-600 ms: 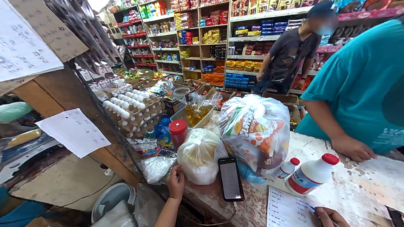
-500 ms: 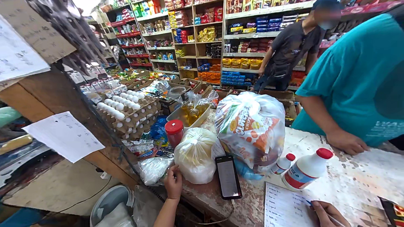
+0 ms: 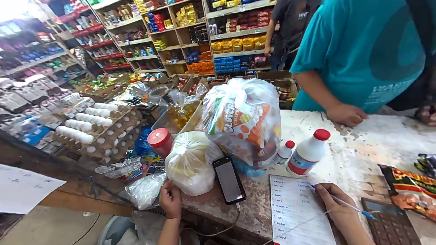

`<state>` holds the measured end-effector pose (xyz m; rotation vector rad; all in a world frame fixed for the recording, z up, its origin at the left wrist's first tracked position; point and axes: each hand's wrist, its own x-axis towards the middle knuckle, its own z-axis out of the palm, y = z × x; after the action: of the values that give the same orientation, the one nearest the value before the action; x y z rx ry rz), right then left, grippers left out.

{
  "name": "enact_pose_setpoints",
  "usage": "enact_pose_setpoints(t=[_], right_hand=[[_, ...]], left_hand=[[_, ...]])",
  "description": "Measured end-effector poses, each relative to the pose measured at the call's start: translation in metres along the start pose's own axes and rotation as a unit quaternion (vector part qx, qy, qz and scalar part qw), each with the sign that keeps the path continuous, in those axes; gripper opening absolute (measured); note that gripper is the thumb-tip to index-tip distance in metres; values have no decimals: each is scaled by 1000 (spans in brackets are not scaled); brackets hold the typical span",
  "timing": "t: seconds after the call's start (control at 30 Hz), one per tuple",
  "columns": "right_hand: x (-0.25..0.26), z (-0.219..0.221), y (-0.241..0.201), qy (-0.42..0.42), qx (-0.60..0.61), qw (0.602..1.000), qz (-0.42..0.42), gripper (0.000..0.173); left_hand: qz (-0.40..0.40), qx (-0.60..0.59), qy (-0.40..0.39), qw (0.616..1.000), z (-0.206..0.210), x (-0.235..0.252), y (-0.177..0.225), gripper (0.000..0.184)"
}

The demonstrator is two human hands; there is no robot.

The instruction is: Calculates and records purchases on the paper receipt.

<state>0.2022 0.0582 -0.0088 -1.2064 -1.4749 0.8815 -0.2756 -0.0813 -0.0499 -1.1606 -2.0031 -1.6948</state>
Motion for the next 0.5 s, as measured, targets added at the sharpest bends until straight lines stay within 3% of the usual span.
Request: enact_pose_setpoints(t=[0.5], right_hand=[[1, -1, 4, -12, 3, 1000, -27, 19]], left_hand=[[4, -29, 9, 1000, 1, 1, -3, 26]])
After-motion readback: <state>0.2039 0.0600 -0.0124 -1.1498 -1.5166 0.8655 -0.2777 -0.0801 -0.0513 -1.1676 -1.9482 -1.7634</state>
